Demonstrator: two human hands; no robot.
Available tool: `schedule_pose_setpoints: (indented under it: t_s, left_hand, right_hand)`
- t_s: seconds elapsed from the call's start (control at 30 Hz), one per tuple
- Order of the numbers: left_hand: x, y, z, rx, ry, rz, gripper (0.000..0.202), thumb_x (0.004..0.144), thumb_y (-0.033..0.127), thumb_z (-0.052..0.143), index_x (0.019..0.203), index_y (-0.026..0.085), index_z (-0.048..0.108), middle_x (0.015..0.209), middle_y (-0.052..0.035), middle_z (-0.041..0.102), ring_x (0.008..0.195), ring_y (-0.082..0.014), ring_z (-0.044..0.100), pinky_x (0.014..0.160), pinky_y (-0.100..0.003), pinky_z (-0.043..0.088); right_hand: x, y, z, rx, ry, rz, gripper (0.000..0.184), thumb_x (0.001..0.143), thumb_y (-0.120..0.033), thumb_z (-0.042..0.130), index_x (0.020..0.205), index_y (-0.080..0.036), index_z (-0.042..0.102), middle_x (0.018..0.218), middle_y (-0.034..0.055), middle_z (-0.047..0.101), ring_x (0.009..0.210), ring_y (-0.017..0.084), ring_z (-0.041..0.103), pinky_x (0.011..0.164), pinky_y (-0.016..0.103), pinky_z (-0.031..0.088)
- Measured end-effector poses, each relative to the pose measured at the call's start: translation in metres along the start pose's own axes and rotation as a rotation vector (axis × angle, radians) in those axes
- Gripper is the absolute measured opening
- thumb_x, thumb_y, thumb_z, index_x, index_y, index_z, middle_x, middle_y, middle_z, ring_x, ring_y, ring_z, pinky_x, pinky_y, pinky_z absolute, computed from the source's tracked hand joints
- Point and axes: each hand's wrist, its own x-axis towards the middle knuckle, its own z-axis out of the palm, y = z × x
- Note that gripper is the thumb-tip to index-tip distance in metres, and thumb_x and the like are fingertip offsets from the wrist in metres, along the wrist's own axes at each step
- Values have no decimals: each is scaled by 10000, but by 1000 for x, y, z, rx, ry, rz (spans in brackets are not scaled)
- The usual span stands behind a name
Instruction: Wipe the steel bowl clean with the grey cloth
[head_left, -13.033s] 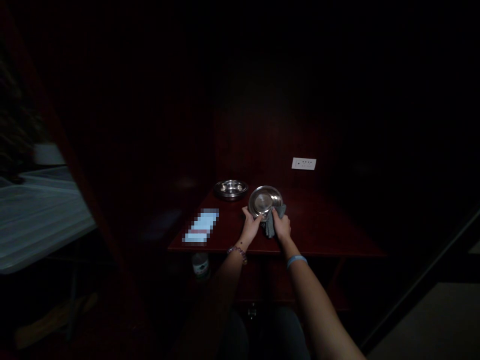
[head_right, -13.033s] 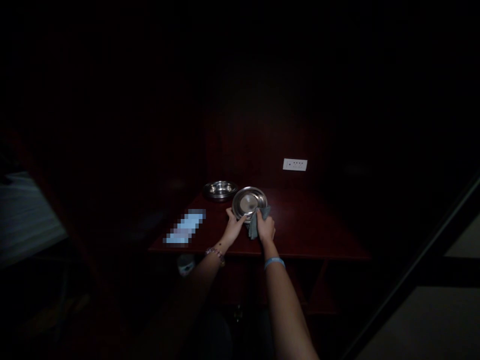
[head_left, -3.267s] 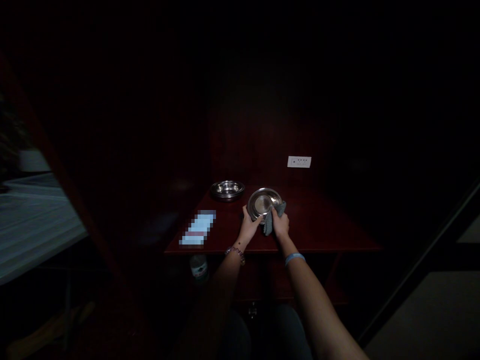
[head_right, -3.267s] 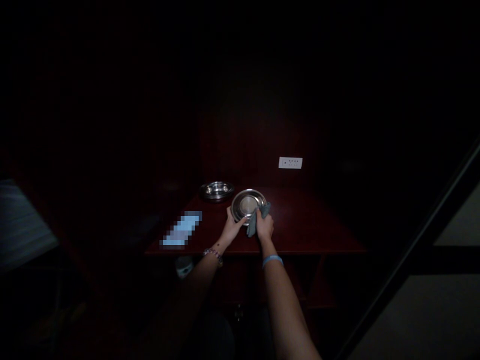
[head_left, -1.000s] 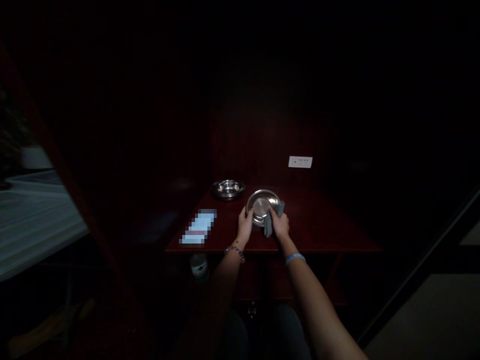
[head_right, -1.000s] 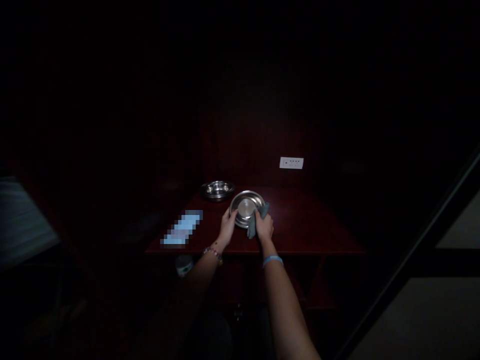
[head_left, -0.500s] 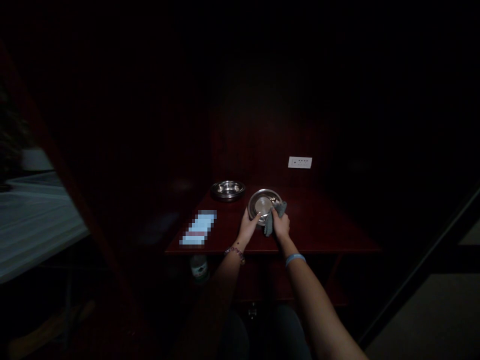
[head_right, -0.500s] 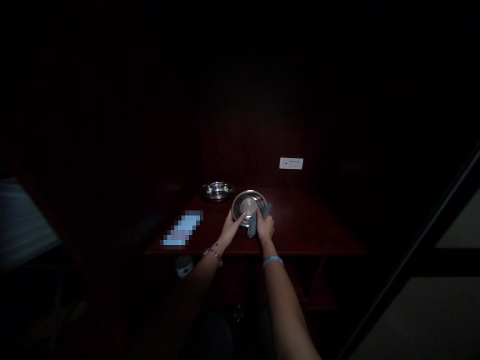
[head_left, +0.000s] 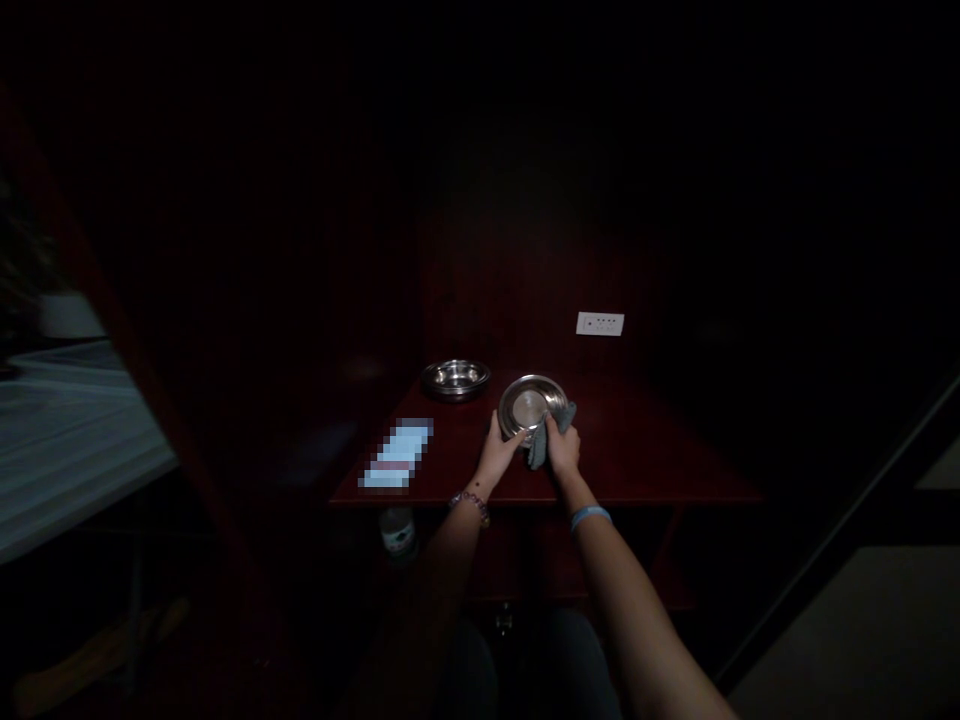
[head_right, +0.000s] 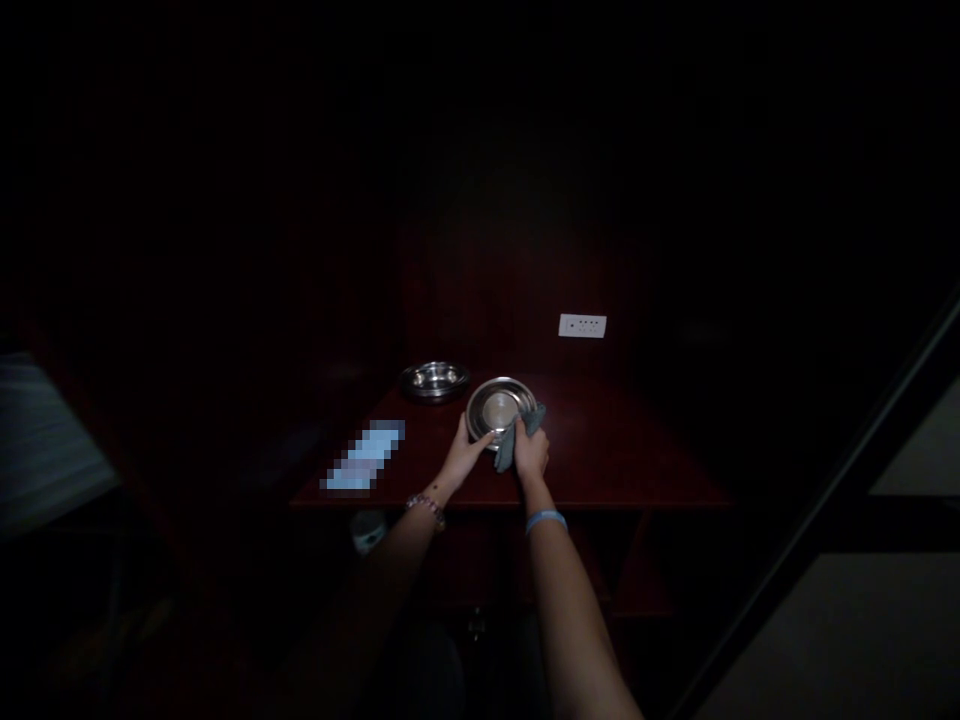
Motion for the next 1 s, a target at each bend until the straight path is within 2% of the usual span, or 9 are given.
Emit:
schedule_pose_setpoints:
  t_s: [0.2,0.4,0.57,0.8,0.9,1.0]
  left_hand:
    - [0,3,0,-3,19,-19,616,722,186,732,1300,174,521,1307,-113,636,1214,-225,592,1118,-376,381]
    - [1,5,-1,26,102,-44,290,756,149,651,1046,148,641,1094,-101,717,1087,-226,644,1064,-390,423]
    - [1,9,0,-21,138,-61,273,759,155,635,1031,150,655,1075,-90,728,1075,-222,648,1049,-379,438]
    - [-3,26,1,-147,178,-110,363,896,387,586,1166,154,653,1267,-117,680,1192,-235,615,1078,-365,430]
    - [-4,29,1,-146,167,-121,430,914,474,558,1177,149,657,1269,-123,681,1195,-240,616,1073,-364,440]
    - [-3,27,0,-111,145,-117,455,933,495,518,1188,144,655,1271,-123,681,1202,-237,614,1070,-367,446]
  right_hand:
    - [-1,-1,0,-23,-17,12,504,936,-556,469,1187,-180,690,1135,130,725,1120,267,674,943,333,513]
    - [-3,-3,-2,-101,-67,1,527,929,-589,467,1193,-194,692,1135,130,721,1109,276,675,949,370,513]
    - [-5,-6,-4,-128,-87,-9,552,919,-615,471,1202,-196,690,1151,135,716,1118,289,669,965,388,501]
    - [-8,-8,-6,-124,-133,-41,515,911,-603,500,1191,-218,696,1147,114,723,1122,272,667,966,365,498]
    - [-9,-9,-6,-117,-129,-35,514,906,-605,509,1176,-212,703,1142,121,723,1111,281,671,968,373,495]
    - [-10,-10,-7,-100,-114,-43,507,905,-599,516,1168,-209,703,1138,127,723,1107,282,671,963,372,496]
